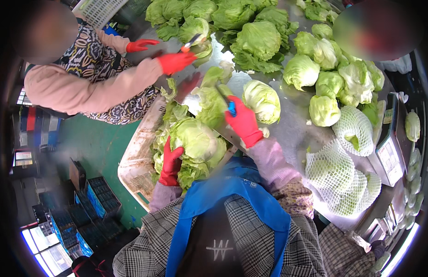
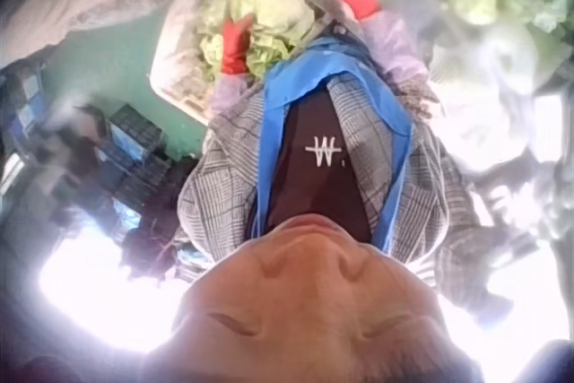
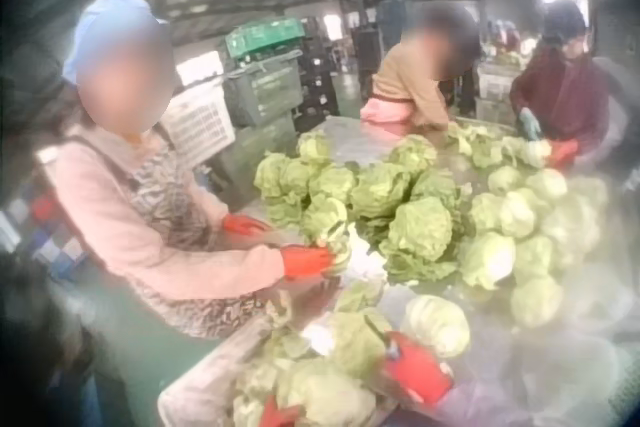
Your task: The person trims the outer leaves and core of whole heads of lettuce using a small knife. They place the trimmed lettuce heads into a white mesh bag on the table.
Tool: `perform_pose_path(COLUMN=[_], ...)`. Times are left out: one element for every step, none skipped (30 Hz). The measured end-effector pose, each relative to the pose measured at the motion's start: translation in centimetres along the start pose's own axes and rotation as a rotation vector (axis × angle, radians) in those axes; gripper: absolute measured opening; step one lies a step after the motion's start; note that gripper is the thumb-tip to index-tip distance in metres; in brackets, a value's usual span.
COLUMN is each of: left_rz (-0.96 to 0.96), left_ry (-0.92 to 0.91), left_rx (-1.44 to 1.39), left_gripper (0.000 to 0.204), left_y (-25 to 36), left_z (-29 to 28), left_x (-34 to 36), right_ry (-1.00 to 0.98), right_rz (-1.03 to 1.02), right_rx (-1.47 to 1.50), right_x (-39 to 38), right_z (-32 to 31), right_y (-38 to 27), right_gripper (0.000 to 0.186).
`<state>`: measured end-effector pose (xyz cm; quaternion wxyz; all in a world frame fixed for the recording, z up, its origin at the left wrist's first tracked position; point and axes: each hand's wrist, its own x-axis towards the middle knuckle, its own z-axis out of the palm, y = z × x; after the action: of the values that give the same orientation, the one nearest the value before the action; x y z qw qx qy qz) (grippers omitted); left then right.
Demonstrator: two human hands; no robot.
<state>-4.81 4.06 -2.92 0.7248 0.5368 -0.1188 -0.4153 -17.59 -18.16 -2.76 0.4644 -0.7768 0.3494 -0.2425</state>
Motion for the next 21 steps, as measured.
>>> perform_pose_path(left_rz=[0.006, 0.023, 0.069, 0.111, 0.154, 0.205, 0.23, 0.255, 0.28, 0.277, 0.273, 0.269, 0.275, 0.281, 0.287, 0.266, 0.246, 0.226, 0.214, 0.202, 0.19], left_ry=[0.03, 0.079, 0.09, 0.093, 0.095, 0.088, 0.069, 0.049, 0.029, 0.0, -0.029, -0.059, -0.066, -0.073, -0.08, -0.097, -0.112, -0.127, -0.124, -0.121, -0.116], left_rx=[-0.032, -0.051, 0.003, 0.053, 0.104, 0.177, 0.22, 0.263, 0.306, 0.331, 0.357, 0.382, 0.395, 0.408, 0.421, 0.383, 0.344, 0.306, 0.254, 0.203, 0.151], left_gripper=[0.091, 0.092, 0.092, 0.092, 0.092, 0.093, 0.093, 0.093, 0.094, 0.094, 0.095, 0.096, 0.096, 0.097, 0.098, 0.098, 0.098, 0.098, 0.098, 0.099, 0.099], left_y=[-0.1, 0.0, 0.4, 0.9, 1.4, 1.9, 2.3, 2.6, 3.0, 3.4, 3.8, 4.0, 4.1, 4.2, 4.3, 4.1, 3.8, 3.6, 3.6, 3.6, 3.6], left_z=[-0.5, -0.5, -0.4, 0.1, 0.5, 0.7, 1.0, 1.2, 1.5, 1.8, 2.0, 2.2, 2.2, 2.2, 2.1, 1.7, 0.9, 0.5, 0.6, 0.8, 0.8], left_x=[0.0, -0.2, -0.3, -0.2, -0.2, -0.2, -0.3, -0.4, -0.6, -0.7, -0.9, -1.0, -1.1, -1.1, -1.1, -1.3, -1.5, -1.6, -1.8, -2.0, -2.2], right_ry=[-0.072, -0.146, -0.22, -0.301, -0.275, -0.248, -0.221, -0.246, -0.227, -0.207, -0.186, -0.24, -0.294, -0.349, -0.281, -0.212, -0.143, -0.138, -0.157, -0.176, -0.195], right_rz=[0.003, 0.01, 0.017, 0.069, 0.024, -0.02, -0.064, -0.039, -0.097, -0.157, -0.216, -0.212, -0.208, -0.203, -0.269, -0.334, -0.4, -0.355, -0.327, -0.299, -0.271], right_rx=[0.028, 0.056, 0.084, 0.15, 0.2, 0.249, 0.298, 0.218, 0.177, 0.135, 0.093, 0.08, 0.069, 0.058, -0.003, -0.065, -0.127, -0.09, -0.047, -0.003, 0.04], right_x=[-0.2, -1.2, -2.2, -3.1, -3.6, -3.9, -4.1, -3.9, -4.0, -4.0, -4.0, -4.0, -4.0, -4.1, -3.9, -3.7, -3.5, -3.4, -3.5, -3.6, -3.6], right_z=[-0.1, -0.2, -0.1, 0.1, 0.6, 1.3, 1.6, 1.0, 0.9, 0.8, 0.6, 0.2, -0.2, -0.5, -0.2, 0.2, 0.6, 0.8, 0.7, 0.4, 0.2], right_y=[0.0, -0.4, -0.8, -1.3, -1.6, -1.9, -2.4, -3.2, -3.5, -3.7, -4.0, -4.5, -5.3, -5.6, -5.2, -4.2, -3.3, -2.7, -3.1, -3.9, -4.3], right_gripper=[0.048, 0.048, 0.049, 0.055, 0.057, 0.059, 0.061, 0.064, 0.064, 0.063, 0.063, 0.064, 0.065, 0.066, 0.066, 0.065, 0.065, 0.064, 0.062, 0.06, 0.058])
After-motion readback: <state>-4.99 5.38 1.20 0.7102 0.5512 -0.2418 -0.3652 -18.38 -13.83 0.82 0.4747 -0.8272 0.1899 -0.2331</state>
